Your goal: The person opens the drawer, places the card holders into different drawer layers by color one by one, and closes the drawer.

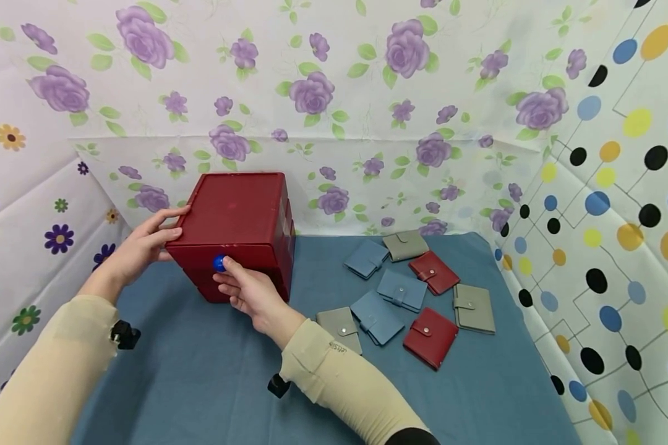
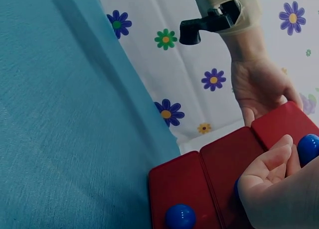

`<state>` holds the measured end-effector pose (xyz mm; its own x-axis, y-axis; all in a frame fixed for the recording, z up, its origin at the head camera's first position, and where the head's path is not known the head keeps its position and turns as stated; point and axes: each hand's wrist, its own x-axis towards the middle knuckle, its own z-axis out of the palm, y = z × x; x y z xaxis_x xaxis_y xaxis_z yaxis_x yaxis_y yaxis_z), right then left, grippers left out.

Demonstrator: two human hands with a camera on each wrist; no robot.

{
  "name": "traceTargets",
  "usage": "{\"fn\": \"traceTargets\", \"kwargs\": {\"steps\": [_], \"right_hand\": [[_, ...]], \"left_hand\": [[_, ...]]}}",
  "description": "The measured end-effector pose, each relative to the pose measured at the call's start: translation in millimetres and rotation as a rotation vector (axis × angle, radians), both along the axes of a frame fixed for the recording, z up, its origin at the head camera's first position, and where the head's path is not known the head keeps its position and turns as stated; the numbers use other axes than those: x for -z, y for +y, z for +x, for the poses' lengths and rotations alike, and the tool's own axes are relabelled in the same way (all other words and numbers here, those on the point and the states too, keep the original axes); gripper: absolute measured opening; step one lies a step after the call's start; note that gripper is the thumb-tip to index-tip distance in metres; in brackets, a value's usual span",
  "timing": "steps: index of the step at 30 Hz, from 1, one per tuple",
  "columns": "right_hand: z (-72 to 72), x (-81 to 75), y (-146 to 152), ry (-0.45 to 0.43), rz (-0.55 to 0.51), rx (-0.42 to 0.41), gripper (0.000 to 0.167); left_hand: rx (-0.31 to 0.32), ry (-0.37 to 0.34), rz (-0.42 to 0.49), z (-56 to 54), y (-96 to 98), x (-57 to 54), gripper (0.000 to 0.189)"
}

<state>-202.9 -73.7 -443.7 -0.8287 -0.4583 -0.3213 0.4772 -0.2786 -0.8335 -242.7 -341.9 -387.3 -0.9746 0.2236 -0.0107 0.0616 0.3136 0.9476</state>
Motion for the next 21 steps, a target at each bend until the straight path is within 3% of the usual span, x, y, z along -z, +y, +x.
{"fn": "traceTargets", "kwargs": {"steps": [11,21], "right_hand": [[10.1,-4.5,4.3,0.03,0.05,-0.037,0.051],[15.3,-8.2,15.2,0.112,0.17,-0.102,0.054]], "left_hand": [[-0.003,-0.019,-0.021,1.1,-2.7,-2.2,0.063],[0.0,0.007,-0.003,-1.1,-0.7,1.7,0.061]]}}
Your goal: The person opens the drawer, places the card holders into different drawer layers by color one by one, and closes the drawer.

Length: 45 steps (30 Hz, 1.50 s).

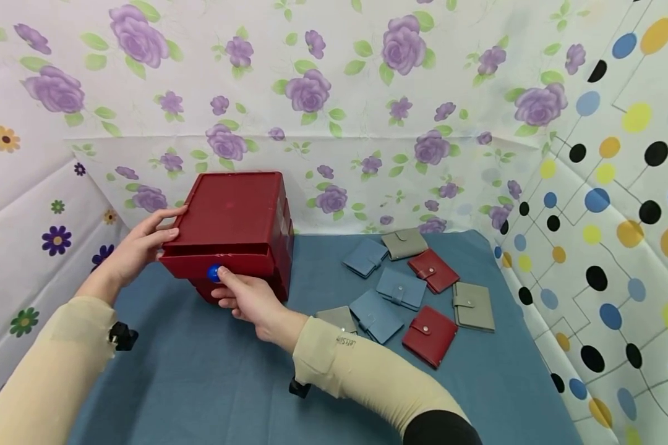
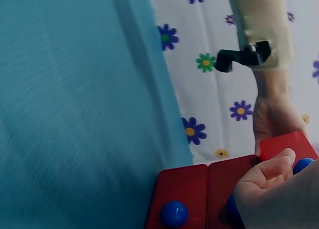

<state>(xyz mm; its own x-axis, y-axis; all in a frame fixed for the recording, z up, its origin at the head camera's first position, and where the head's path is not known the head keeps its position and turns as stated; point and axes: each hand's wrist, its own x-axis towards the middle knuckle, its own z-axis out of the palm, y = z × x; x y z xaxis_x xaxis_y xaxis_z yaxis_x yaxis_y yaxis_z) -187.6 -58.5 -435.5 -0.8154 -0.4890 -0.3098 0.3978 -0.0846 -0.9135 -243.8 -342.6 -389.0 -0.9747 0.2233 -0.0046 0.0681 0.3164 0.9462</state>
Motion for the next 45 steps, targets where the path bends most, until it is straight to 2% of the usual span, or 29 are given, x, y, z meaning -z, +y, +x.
{"fn": "traceTargets", "kwargs": {"steps": [9,14,22,32,45], "right_hand": [[-1.6,-5.7,9.7,0.035,0.067,-0.075,0.055],[2.5,-8.0,11.0,0.037,0.087,-0.095,0.057],[11.1,-6.2,12.5,0.053,0.096,-0.12,0.05],[27.0,-9.2,15.2,0.07,0.124,-0.114,0.048],[37.9,-10.1,17.2,0.047,0.132,-0.119,0.048]], "left_hand": [[0.0,0.007,0.006,-1.6,1.0,1.6,0.06],[0.0,0.009,0.007,-1.5,0.2,1.9,0.06],[-0.008,0.011,-0.01,0.2,-0.8,3.2,0.062],[-0.002,0.01,-0.018,-0.3,0.2,2.2,0.062],[-0.016,0.025,-0.048,0.4,1.1,3.7,0.064]]}}
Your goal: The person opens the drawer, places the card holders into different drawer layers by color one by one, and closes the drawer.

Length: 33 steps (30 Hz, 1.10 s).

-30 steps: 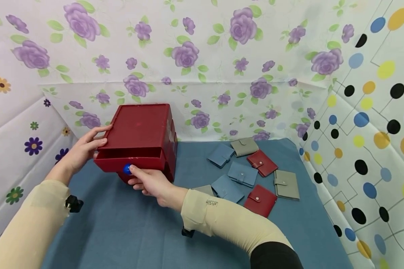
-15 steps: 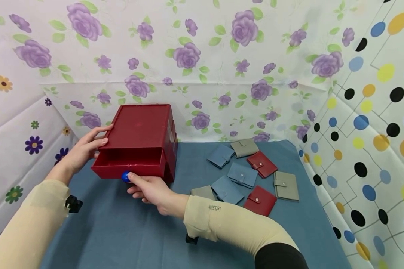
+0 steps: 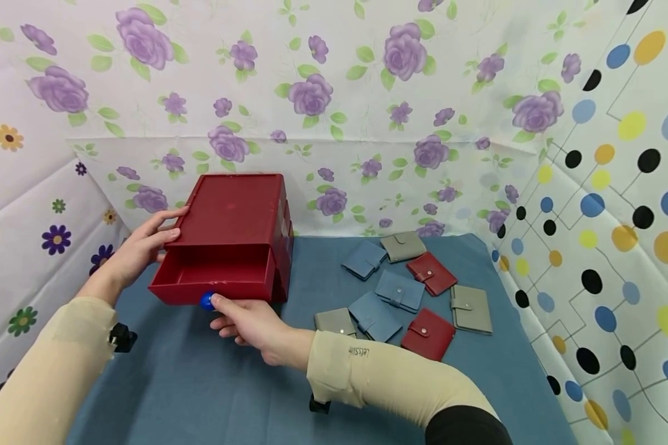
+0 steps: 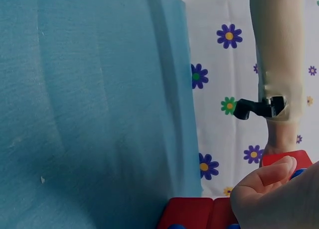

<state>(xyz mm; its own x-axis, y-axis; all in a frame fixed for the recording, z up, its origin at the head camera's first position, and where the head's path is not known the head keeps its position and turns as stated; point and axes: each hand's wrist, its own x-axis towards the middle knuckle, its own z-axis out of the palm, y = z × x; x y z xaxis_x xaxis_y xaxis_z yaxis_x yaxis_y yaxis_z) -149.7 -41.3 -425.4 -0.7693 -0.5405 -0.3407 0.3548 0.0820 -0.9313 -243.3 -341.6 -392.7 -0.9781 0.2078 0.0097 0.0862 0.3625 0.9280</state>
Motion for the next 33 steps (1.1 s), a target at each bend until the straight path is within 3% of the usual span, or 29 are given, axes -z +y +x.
{"fn": "traceTargets", "kwargs": {"steps": [33], "right_hand": [[12.5,-1.9,1.0,-0.024,-0.012,0.008,0.048]], "left_hand": [[-0.007,0.006,-0.015,1.8,1.0,-0.1,0.064]]}}
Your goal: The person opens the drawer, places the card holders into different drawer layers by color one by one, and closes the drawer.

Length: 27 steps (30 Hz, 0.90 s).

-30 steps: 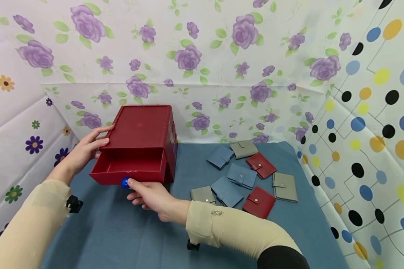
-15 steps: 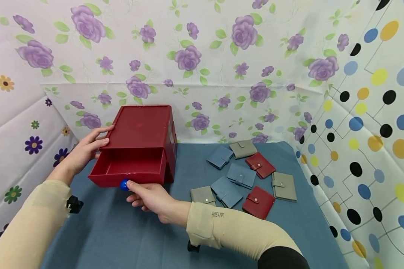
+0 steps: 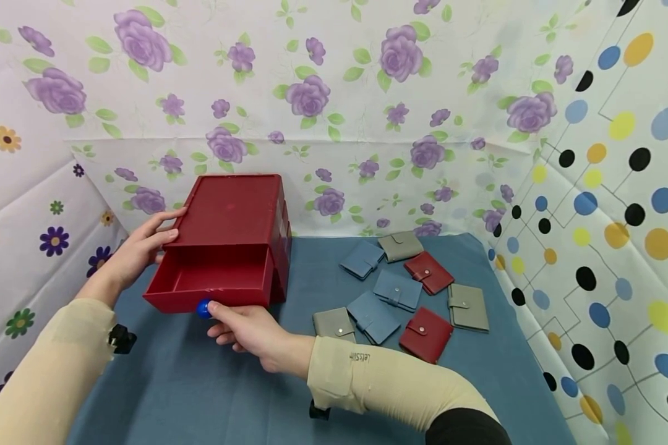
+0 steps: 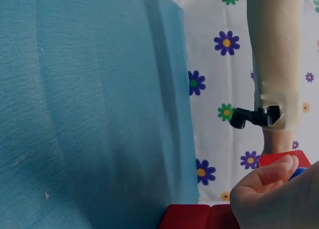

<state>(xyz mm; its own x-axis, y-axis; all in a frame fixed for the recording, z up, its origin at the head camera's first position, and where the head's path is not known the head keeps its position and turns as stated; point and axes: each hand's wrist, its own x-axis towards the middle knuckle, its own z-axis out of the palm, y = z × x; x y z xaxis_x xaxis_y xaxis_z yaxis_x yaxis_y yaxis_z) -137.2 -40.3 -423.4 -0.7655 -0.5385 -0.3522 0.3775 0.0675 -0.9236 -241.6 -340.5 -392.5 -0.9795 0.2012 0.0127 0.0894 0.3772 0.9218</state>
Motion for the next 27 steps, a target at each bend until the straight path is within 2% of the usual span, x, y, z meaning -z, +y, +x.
{"fn": "traceTargets", "kwargs": {"steps": [8,12,16,23,27], "right_hand": [[-1.3,1.2,0.2,-0.001,0.002,-0.023,0.047],[-3.6,1.9,3.0,0.003,0.016,-0.072,0.046],[-6.4,3.1,12.6,0.02,0.041,-0.166,0.045],[-15.6,12.7,41.4,0.143,0.107,-0.409,0.037],[-21.9,14.7,57.8,0.189,0.139,-0.479,0.039]], "left_hand": [[0.012,0.001,0.018,0.7,-0.9,1.1,0.063],[0.013,0.003,0.017,0.4,-1.2,1.9,0.063],[0.013,0.002,0.012,-0.4,-1.5,2.4,0.064],[0.007,0.001,0.002,0.2,-2.3,2.1,0.064],[0.003,0.0,-0.003,0.6,-2.1,1.1,0.065]]}}
